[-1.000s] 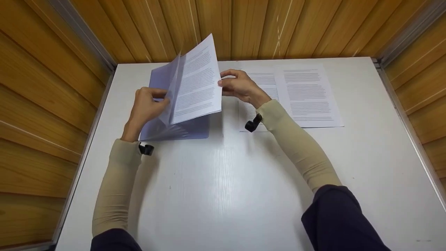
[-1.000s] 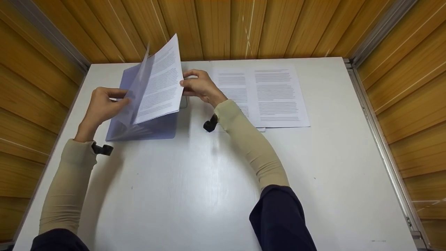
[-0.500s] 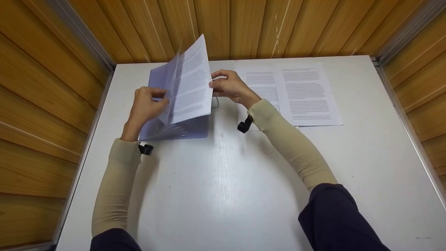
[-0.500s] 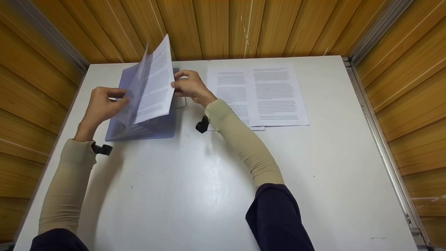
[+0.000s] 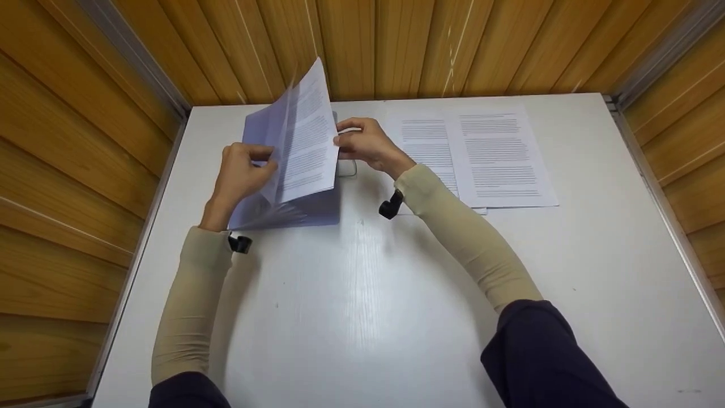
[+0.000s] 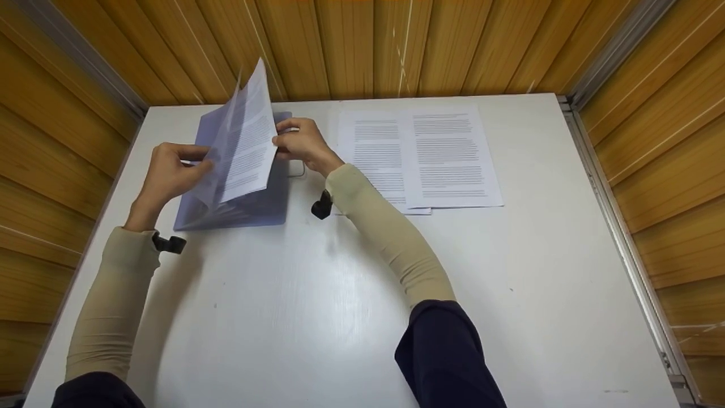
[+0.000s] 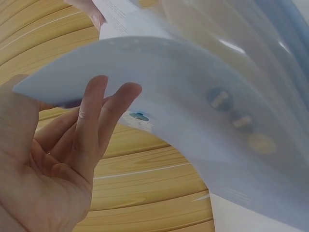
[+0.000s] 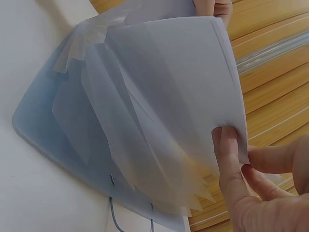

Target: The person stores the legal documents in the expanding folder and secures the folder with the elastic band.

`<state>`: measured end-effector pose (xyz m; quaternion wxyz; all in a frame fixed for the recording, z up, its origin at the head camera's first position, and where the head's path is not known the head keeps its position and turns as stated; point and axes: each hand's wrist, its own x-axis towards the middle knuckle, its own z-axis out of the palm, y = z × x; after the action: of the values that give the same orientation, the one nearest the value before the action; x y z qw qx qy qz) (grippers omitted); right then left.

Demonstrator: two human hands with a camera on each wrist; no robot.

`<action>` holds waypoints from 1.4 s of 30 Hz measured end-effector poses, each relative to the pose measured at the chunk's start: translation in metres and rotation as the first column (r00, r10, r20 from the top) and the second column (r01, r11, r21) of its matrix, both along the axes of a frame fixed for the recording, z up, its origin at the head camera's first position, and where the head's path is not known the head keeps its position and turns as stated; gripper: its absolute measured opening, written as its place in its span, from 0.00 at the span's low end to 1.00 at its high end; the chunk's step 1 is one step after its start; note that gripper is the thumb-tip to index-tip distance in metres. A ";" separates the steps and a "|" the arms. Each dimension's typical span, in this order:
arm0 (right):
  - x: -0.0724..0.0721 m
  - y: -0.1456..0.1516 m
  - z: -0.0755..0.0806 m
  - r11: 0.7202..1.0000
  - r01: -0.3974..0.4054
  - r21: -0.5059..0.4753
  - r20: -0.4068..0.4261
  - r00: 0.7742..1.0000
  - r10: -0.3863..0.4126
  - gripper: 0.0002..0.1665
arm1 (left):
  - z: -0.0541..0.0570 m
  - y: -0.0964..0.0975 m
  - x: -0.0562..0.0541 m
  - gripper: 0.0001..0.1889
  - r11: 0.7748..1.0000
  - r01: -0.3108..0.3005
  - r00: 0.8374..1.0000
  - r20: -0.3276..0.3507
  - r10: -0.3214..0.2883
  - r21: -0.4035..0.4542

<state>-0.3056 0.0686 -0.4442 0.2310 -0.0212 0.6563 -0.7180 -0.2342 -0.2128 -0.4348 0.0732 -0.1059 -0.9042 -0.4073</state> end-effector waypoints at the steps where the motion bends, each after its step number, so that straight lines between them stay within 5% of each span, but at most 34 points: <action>1: 0.000 -0.001 0.000 1.000 0.000 0.004 -0.002 1.000 0.000 0.19 | 0.000 0.000 0.000 0.17 1.000 0.001 1.000 -0.001 -0.001 0.001; 26: 0.002 -0.008 0.016 0.998 0.016 0.059 -0.055 0.998 -0.013 0.18 | 0.000 0.012 -0.003 0.16 0.998 0.004 0.997 -0.070 -0.009 -0.065; 42: 0.001 -0.026 0.007 0.996 0.012 0.090 -0.043 0.999 -0.008 0.22 | 0.000 0.012 -0.004 0.16 0.997 0.016 0.999 -0.037 -0.019 -0.077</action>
<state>-0.3048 0.0424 -0.4370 0.2140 -0.0227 0.6930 -0.6881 -0.2380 -0.2009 -0.4350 0.0826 -0.1244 -0.9167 -0.3708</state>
